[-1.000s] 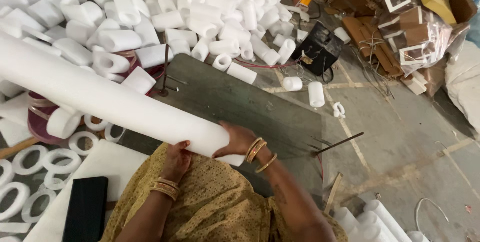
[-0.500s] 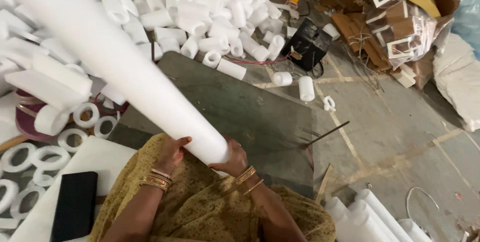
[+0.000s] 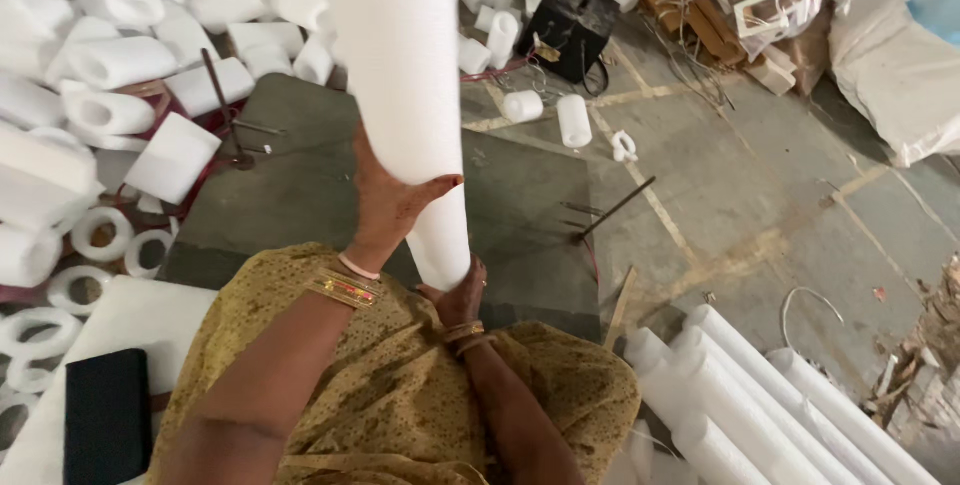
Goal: The person sits on the floor and uses a heated wire cutter to slice long white foam rolls into smaller cylindrical pieces. They repeatedly position the foam roll against the wire, push it through to make a cut, and then separate the cut piece from the main roll.
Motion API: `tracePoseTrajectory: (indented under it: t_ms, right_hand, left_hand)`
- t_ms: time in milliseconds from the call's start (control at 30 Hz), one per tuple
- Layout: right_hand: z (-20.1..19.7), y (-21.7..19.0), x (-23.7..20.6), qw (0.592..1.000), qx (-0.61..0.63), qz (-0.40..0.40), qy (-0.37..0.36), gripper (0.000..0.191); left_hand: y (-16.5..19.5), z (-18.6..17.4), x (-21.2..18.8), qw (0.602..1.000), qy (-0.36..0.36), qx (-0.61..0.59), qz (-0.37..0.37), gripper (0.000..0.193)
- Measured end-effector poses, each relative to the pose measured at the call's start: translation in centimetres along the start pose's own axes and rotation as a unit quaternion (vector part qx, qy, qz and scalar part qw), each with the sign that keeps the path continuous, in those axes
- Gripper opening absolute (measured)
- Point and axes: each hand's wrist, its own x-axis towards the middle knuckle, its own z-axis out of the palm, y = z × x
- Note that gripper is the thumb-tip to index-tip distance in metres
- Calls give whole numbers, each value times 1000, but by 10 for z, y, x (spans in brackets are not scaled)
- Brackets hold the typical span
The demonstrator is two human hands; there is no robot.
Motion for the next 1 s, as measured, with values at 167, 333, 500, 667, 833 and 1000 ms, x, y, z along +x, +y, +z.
tracePoseTrajectory:
  t_ms: [167,333,500,667,833,1000]
  right_hand:
    - [-5,11,7,999,-13,32,25,117]
    - [3,20,19,968,135,209,31,108]
    - [2,36,25,879,344,331,14,94]
    - [-1,55,22,950,166,264,-16,100]
    - [9,69,25,948,160,276,0,102]
    - [16,83,35,951,147,272,-3,99]
  left_hand:
    - [-2,40,-3,991,-82,-72,-73,104]
    - [-7,67,-3,984,-143,-82,-61,114]
    - [-16,83,4,979,-204,-10,9,113]
    - [-23,91,13,945,-309,19,-105,108]
    - [-21,102,21,925,-346,-70,-143,111]
    - [-25,117,31,919,-358,-52,-156,115]
